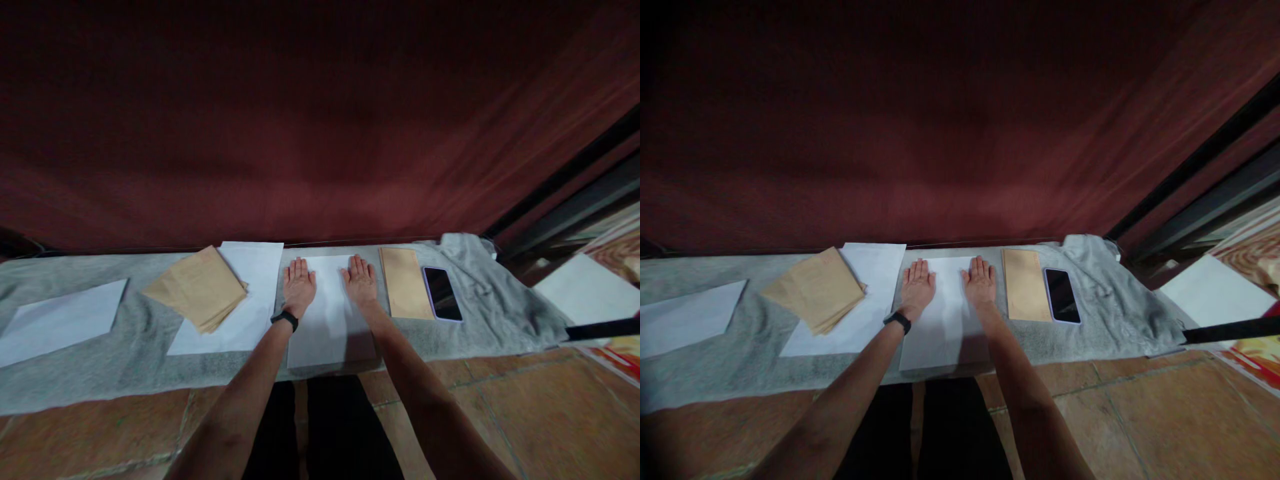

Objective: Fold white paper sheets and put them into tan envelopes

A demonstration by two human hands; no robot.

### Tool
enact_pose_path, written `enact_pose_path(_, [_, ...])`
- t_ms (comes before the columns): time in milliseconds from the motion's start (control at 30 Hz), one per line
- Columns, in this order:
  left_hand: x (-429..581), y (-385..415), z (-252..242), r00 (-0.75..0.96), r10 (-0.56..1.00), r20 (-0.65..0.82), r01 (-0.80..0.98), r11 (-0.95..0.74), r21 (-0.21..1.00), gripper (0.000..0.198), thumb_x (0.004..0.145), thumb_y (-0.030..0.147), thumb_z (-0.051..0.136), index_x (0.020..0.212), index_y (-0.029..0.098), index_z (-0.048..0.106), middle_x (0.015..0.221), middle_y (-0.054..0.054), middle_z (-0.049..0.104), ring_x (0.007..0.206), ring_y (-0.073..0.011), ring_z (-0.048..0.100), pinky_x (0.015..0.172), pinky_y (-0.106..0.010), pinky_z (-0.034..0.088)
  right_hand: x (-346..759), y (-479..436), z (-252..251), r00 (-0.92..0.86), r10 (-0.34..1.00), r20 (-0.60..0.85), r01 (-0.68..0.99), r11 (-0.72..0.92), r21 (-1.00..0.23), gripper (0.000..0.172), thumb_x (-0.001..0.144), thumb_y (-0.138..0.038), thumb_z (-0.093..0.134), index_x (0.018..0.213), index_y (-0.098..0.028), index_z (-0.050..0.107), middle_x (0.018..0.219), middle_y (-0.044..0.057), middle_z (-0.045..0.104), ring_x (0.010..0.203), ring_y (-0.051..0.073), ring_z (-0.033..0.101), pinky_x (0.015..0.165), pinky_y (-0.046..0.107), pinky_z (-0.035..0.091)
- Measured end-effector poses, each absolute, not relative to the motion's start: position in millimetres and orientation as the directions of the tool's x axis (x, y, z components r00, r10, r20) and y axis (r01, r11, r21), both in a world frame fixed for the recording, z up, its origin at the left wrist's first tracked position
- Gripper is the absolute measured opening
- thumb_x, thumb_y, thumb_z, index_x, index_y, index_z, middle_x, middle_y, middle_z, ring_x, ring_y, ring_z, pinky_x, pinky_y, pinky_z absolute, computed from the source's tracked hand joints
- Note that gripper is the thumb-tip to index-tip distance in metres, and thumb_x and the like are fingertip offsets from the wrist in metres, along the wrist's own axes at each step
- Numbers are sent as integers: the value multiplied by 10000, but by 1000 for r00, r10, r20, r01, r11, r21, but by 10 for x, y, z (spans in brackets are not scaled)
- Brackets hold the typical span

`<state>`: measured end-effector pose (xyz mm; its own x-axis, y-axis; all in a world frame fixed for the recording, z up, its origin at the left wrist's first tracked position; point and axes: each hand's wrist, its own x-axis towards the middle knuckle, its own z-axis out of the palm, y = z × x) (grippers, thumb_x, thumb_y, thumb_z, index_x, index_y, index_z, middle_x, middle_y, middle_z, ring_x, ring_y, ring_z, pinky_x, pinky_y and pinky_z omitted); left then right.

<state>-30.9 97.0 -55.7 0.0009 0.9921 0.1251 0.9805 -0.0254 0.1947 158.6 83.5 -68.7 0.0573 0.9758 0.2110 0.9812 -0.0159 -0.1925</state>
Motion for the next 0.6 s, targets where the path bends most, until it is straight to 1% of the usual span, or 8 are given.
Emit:
enact_pose_path(67, [-231, 964, -524, 20, 988, 150, 983, -47, 175, 597, 1048, 343, 277, 1540, 27, 399, 1612, -188, 390, 1542, -287, 282, 1279, -476, 168, 1580, 831, -676, 56, 976, 210, 980, -14, -197, 630, 1087, -440, 245, 1573, -53, 354, 1617, 183, 381, 1476, 321, 385, 1218, 505, 212])
enact_pose_path(100, [-173, 954, -512, 56, 985, 161, 981, -84, 175, 593, 1050, 343, 270, 1539, 34, 405, 1610, -179, 398, 1542, -279, 285, 1280, -468, 170, 1578, 829, -670, 57, 976, 208, 980, -15, -200, 628, 1086, -434, 247, 1573, -51, 353, 1614, 188, 385, 1476, 321, 384, 1217, 505, 210])
enact_pose_path(200, [43, 898, -509, 224, 963, 151, 944, -253, 209, 580, 1057, 344, 252, 1557, 86, 395, 1618, -123, 402, 1544, -241, 285, 1282, -434, 194, 1576, 826, -658, 59, 977, 204, 979, -17, -204, 617, 1084, -414, 249, 1571, -52, 359, 1611, 193, 390, 1483, 327, 370, 1212, 509, 212])
enact_pose_path(300, [215, 843, -559, 321, 939, 123, 909, -342, 237, 572, 1061, 349, 244, 1565, 123, 394, 1630, -91, 385, 1546, -242, 280, 1281, -454, 202, 1580, 832, -659, 48, 980, 195, 980, -9, -197, 600, 1080, -384, 259, 1575, -59, 353, 1616, 191, 380, 1491, 331, 355, 1208, 514, 219])
enact_pose_path(400, [234, 845, -613, 310, 943, 122, 914, -331, 236, 576, 1060, 356, 248, 1576, 133, 373, 1647, -86, 350, 1553, -247, 261, 1282, -469, 191, 1586, 844, -672, 52, 980, 191, 979, -13, -201, 599, 1078, -381, 270, 1581, -63, 341, 1616, 188, 383, 1492, 322, 353, 1209, 516, 218])
enact_pose_path(600, [-59, 925, -625, 192, 974, 122, 956, -214, 202, 594, 1048, 341, 278, 1588, 97, 334, 1651, -122, 329, 1558, -235, 246, 1280, -444, 197, 1589, 841, -681, 60, 978, 201, 976, -16, -217, 620, 1078, -415, 271, 1574, -51, 352, 1613, 189, 388, 1497, 322, 347, 1218, 516, 211])
